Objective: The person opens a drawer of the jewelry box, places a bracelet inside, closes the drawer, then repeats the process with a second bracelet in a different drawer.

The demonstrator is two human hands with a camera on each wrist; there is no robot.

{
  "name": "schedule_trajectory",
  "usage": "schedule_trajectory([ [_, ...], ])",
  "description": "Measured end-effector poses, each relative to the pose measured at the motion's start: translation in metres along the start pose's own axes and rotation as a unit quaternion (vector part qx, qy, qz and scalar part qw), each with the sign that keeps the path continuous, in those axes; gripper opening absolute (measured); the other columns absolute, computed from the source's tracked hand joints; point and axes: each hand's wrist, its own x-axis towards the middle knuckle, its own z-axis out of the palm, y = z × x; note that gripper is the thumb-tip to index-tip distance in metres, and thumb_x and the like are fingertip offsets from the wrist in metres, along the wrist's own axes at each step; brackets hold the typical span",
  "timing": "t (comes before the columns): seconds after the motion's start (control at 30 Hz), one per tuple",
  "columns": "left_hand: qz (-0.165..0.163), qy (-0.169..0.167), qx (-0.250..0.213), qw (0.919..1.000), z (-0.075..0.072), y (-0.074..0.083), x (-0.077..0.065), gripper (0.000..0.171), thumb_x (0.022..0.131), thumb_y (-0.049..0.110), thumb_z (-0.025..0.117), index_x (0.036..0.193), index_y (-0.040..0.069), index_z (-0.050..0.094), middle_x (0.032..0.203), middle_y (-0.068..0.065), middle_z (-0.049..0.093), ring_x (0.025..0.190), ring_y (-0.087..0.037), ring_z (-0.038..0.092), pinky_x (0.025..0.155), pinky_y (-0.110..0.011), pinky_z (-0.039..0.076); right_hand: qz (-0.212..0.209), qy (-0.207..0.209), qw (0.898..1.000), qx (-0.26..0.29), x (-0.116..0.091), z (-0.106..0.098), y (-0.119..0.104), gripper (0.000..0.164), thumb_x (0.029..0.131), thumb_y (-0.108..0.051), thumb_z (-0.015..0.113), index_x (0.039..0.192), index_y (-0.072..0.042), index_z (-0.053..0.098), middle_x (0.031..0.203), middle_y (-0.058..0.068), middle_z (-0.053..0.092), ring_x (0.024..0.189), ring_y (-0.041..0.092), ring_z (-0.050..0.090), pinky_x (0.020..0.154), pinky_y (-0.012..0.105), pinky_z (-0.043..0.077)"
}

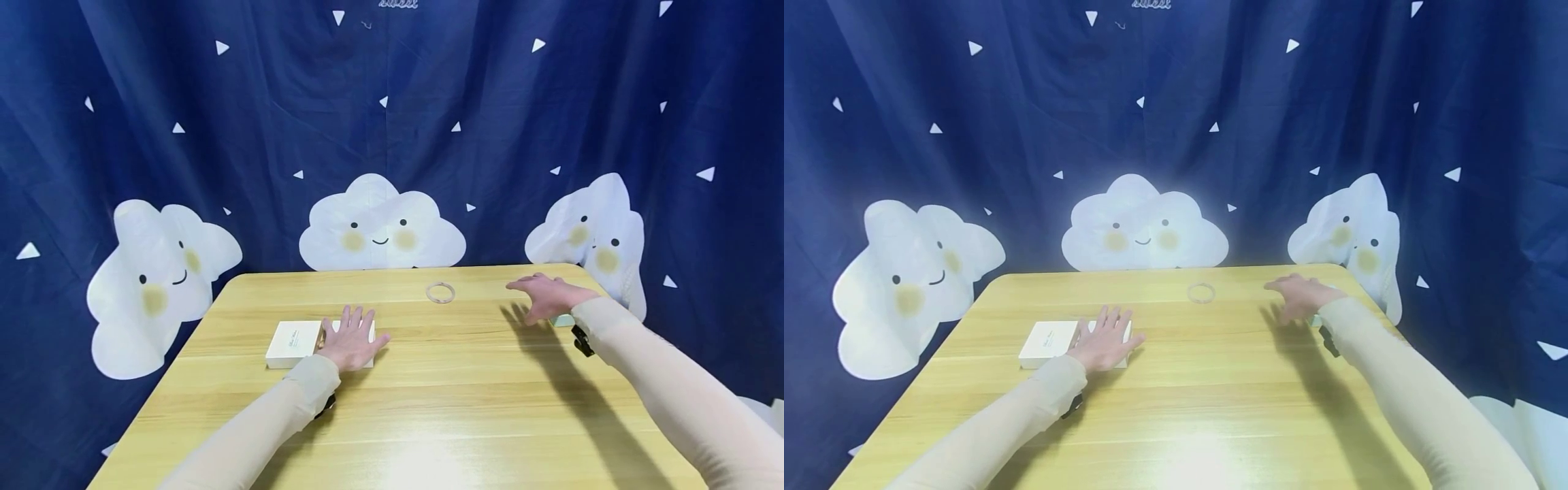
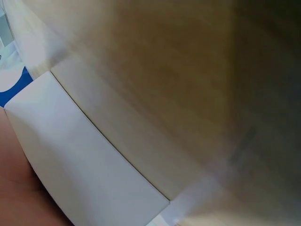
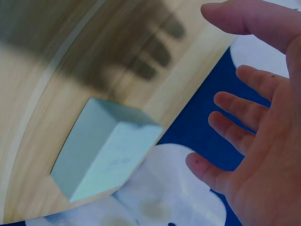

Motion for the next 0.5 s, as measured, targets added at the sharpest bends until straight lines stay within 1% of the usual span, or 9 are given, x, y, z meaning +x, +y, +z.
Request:
schedule_trajectory([
  [0.23,0.004,0.016,-0.003,0.9999,-0.003,0.002,-0.004,0.081,0.1,0.068,0.033,0.162,0.017,0.023,0.168,-0.015,0.018,0.156,-0.041,0.004,0.112,-0.079,0.001,0.021,-0.005,1.0,-0.01,0.002,0.0,0.021,0.092,0.069,-0.022,0.084,0.152,-0.011,0.044,0.152,0.025,0.044,0.137,0.054,0.035,0.097,0.081,0.03],
  [0.37,0.007,0.018,-0.007,0.9998,-0.003,0.002,-0.005,0.081,0.1,0.068,0.033,0.162,0.016,0.024,0.167,-0.016,0.019,0.156,-0.041,0.005,0.112,-0.079,0.002,0.029,-0.006,0.999,-0.02,0.001,0.0,0.033,0.095,0.065,-0.021,0.084,0.151,-0.011,0.045,0.15,0.026,0.045,0.135,0.056,0.037,0.094,0.08,0.035],
  [0.43,0.006,0.017,-0.009,0.9998,-0.003,0.002,-0.005,0.081,0.1,0.068,0.033,0.162,0.017,0.023,0.168,-0.016,0.019,0.156,-0.041,0.004,0.112,-0.079,0.001,0.033,-0.009,0.999,-0.021,0.001,0.0,0.037,0.096,0.064,-0.021,0.083,0.151,-0.01,0.044,0.15,0.027,0.046,0.134,0.056,0.037,0.092,0.079,0.036],
  [0.5,0.006,0.016,-0.007,0.9998,-0.003,0.001,-0.005,0.081,0.1,0.068,0.032,0.162,0.017,0.023,0.168,-0.015,0.019,0.156,-0.04,0.004,0.112,-0.079,0.001,0.038,-0.016,0.999,-0.015,0.0,0.0,0.039,0.096,0.066,-0.021,0.084,0.152,-0.01,0.044,0.15,0.027,0.045,0.134,0.056,0.036,0.091,0.077,0.039],
])
